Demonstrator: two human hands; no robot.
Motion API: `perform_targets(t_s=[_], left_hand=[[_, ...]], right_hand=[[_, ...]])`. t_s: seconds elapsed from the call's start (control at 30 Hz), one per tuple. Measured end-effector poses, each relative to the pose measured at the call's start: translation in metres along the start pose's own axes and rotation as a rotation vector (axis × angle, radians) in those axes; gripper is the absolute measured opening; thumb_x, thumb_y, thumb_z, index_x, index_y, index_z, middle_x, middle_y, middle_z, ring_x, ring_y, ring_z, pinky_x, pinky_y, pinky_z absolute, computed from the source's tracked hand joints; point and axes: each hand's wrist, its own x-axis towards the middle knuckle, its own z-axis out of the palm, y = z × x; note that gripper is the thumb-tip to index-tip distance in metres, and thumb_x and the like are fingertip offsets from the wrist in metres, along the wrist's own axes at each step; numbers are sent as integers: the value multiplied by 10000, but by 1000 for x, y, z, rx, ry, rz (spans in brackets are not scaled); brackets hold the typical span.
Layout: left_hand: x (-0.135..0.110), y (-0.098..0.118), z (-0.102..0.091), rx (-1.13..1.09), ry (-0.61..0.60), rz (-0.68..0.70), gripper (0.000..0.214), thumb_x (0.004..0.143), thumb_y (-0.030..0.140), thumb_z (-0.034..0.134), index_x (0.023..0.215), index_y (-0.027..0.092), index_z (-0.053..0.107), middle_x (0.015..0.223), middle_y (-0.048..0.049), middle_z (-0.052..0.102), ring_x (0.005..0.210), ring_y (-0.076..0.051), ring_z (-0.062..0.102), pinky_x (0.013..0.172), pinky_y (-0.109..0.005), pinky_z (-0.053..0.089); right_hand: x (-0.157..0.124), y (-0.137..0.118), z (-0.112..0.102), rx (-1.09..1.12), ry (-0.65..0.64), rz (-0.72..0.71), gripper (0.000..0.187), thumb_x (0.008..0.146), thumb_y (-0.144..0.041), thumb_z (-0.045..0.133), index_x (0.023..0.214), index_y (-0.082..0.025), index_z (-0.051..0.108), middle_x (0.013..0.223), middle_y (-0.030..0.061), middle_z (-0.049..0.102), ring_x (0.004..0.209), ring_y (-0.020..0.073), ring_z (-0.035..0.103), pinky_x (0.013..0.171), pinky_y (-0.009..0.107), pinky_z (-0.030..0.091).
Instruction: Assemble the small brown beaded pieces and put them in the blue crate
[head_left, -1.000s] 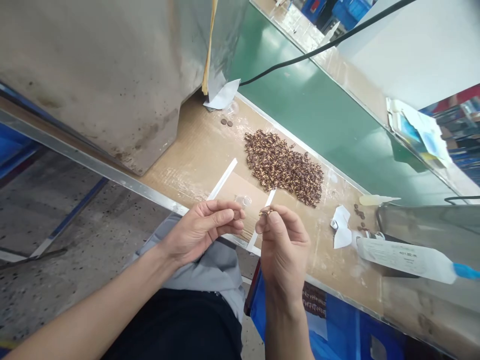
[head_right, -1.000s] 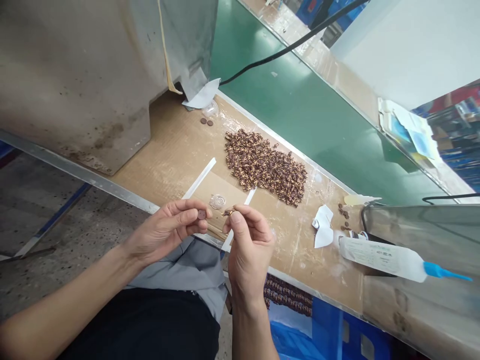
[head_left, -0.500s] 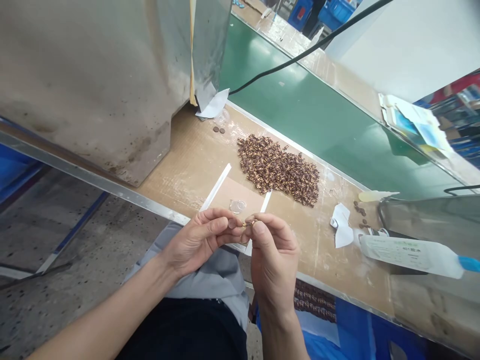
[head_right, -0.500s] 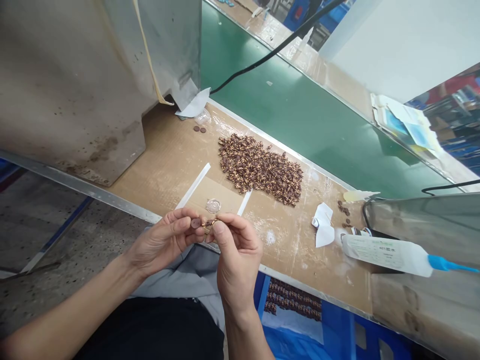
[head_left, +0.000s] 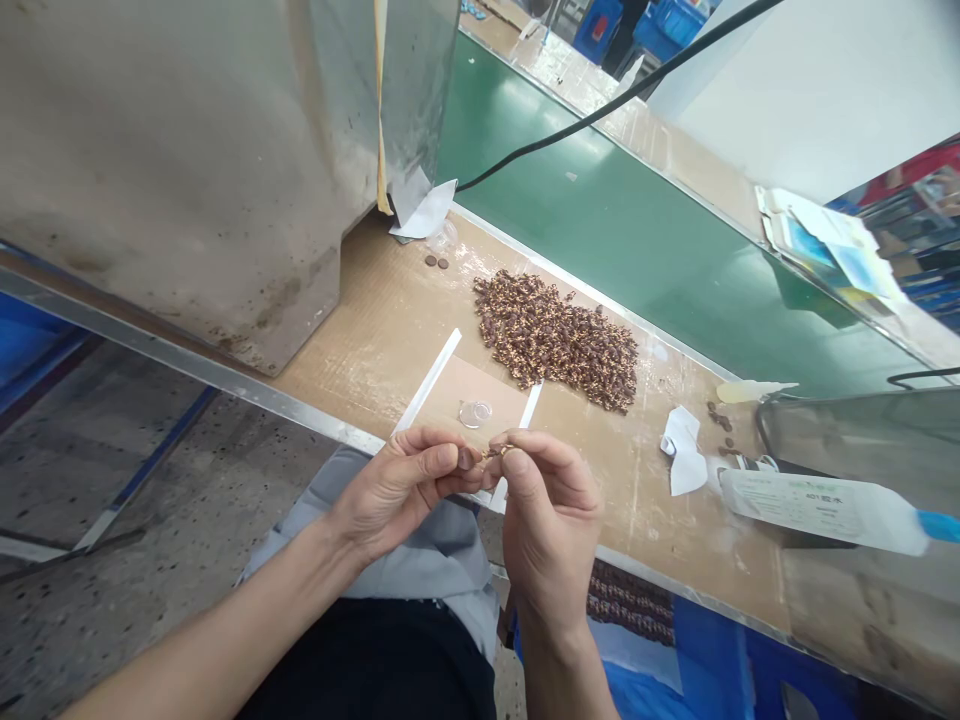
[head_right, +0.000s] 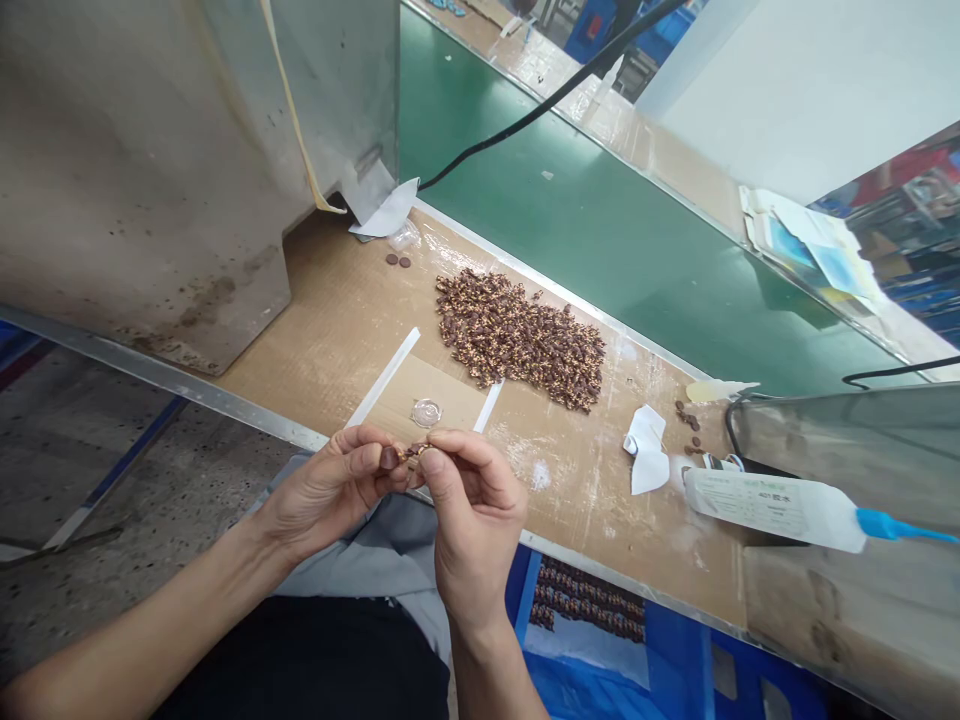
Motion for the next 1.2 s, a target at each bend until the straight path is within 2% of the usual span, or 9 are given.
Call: perform_targets(t_s=[0.2, 0.43, 0.7, 0.9, 1.2], left_hand=[[-2, -2, -3, -1, 31, -9, 280, 822, 409, 1163, 892, 212, 976, 899, -66, 932, 830, -174, 878, 855, -233, 732], [-2, -4, -6, -33, 26, -5, 256, 836, 375, 1156, 900, 203, 977, 875, -53, 928, 798, -153, 876, 830, -205, 727], [-3, -3, -2, -49, 36, -18, 280, 807, 365, 1174, 887, 191, 970, 847, -50, 919, 763, -148, 874, 794, -187, 721], [-3, -2, -2, -44, 43, -23, 299, 802, 376, 1178, 890, 184, 966, 863, -56, 925, 761, -144, 867, 788, -191, 723], [-5, -1, 4, -59, 71, -31, 293, 786, 346, 1187, 891, 186, 965, 905, -55, 940, 765, -143, 877, 794, -194, 732]], right_hand=[[1, -4, 2, -134, -11, -116, 46, 1099, -268, 910, 1143, -280, 917, 1088, 50, 876, 957, 224, 863, 807, 318, 744], [1, -6, 2, -158, -31, -117, 111, 1102, -234, 899, 1157, -327, 925, 1098, 18, 877, 978, 212, 861, 841, 306, 736], [1, -7, 1, -175, -47, -160, 109, 1094, -199, 899, 1137, -295, 928, 1092, 37, 883, 964, 210, 860, 822, 291, 739], [-1, -7, 0, -224, -55, -170, 87, 1106, -211, 898, 1142, -286, 925, 1115, 50, 878, 998, 224, 856, 860, 321, 751], [-1, -4, -3, -338, -55, -346, 164, 1105, -154, 896, 1175, -300, 923, 1113, 41, 897, 1054, 248, 870, 951, 403, 758]])
